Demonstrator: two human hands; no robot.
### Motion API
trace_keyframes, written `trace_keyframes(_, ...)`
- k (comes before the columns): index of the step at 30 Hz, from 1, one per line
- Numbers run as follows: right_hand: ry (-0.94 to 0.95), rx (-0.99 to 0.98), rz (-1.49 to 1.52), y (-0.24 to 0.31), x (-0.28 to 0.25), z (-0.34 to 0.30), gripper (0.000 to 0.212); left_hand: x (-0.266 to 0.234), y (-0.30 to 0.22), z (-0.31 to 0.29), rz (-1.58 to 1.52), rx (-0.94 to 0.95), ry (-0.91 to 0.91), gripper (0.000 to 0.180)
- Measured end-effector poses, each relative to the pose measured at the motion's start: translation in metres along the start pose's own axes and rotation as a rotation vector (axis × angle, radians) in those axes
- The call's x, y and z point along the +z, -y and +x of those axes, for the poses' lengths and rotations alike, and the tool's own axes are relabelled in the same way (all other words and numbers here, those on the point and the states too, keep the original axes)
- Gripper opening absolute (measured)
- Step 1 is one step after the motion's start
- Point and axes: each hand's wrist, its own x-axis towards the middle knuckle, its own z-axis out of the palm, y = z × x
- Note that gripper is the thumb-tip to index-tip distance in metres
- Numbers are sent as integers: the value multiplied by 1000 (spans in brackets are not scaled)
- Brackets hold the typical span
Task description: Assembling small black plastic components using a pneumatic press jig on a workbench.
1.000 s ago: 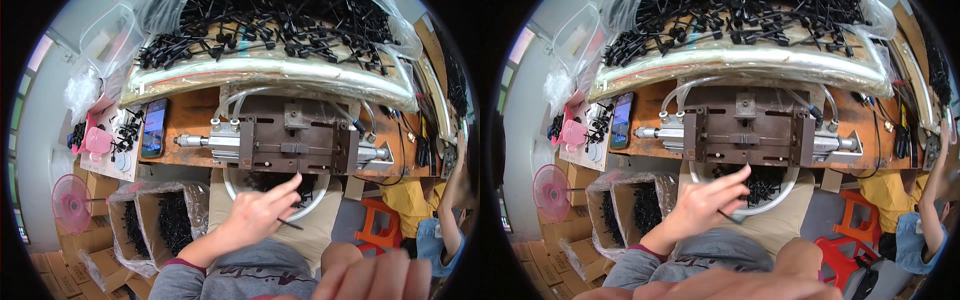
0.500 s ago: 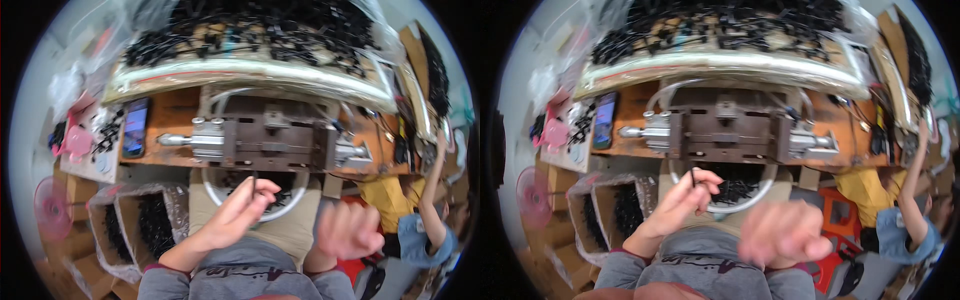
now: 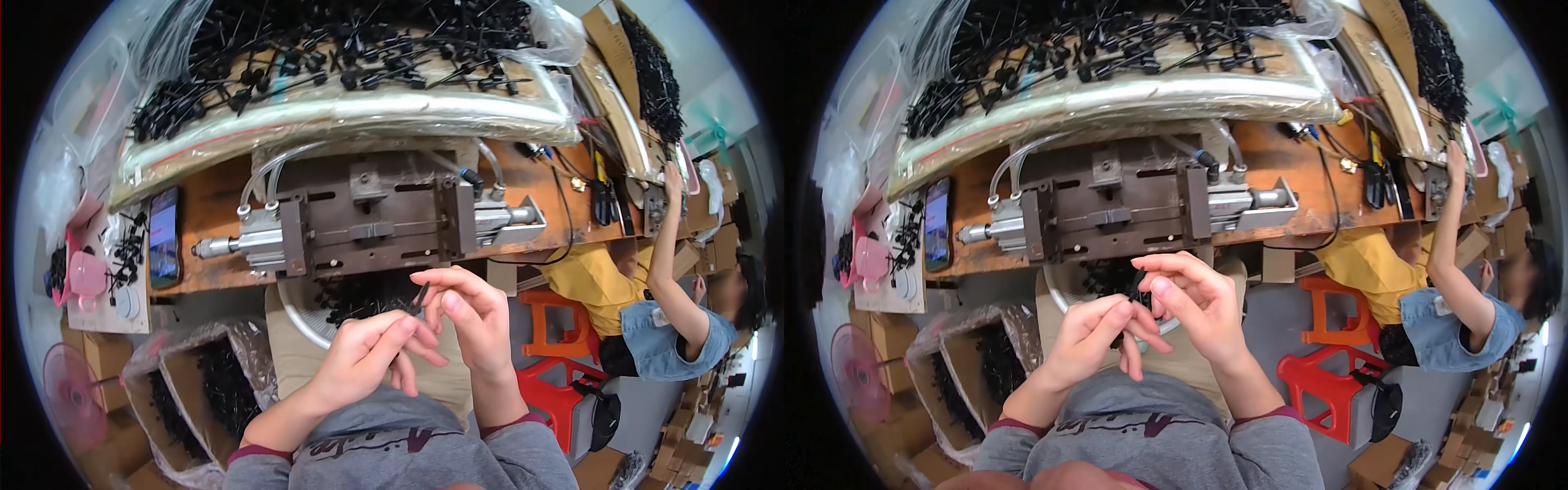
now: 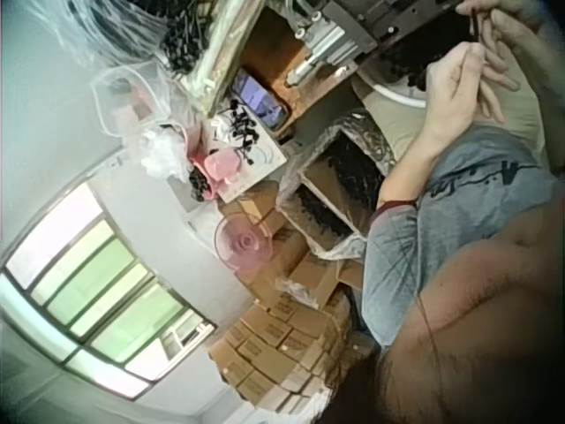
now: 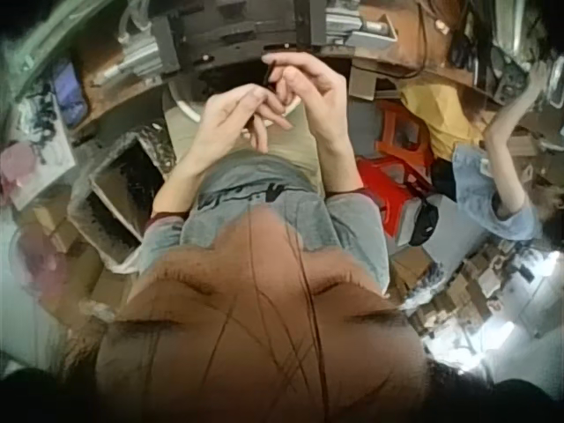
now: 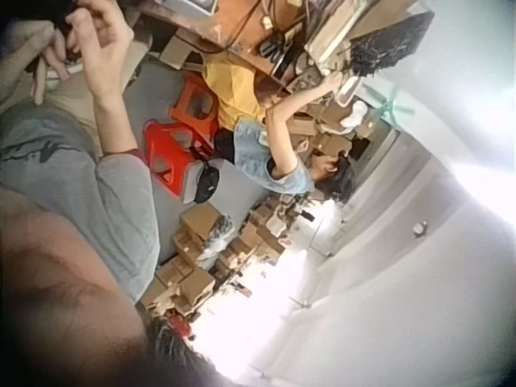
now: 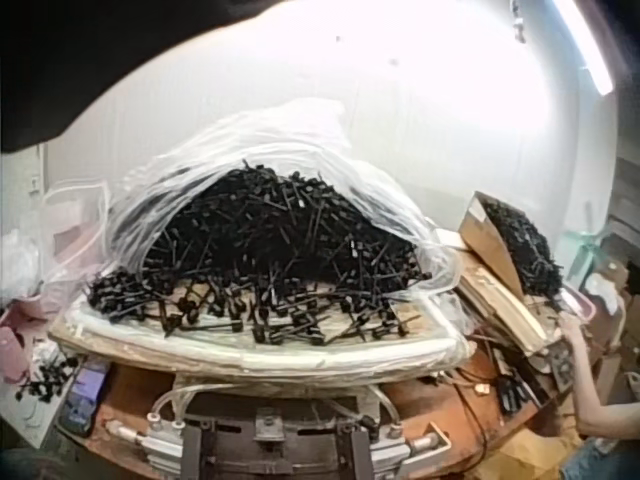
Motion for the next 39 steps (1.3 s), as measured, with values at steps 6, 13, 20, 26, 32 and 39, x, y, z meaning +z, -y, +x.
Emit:
trace_keyframes(6,-41,84,47,-4,7,4,18,0,2,-1,-45,-13,10,39)
trace_keyframes(13,-94,83,-44,-5,9,7,17,-3,0,-3,-22,-67,24,33)
trace_keyframes(20,-370,-186,13,1,-4,15,16,-12,-6,-18,69,-109,20,25)
trace_keyframes(26,-89,-45,111,-1,11,12,15,-14,4,-7,155,303,-257,12)
trace_keyframes(32,-56,-106,-45,-10,15,12,16,-15,-2,3,229,375,-362,10)
trace_keyframes(39,-88,-8,84,-6,23,12,18,-19,-2,0,58,268,-324,12)
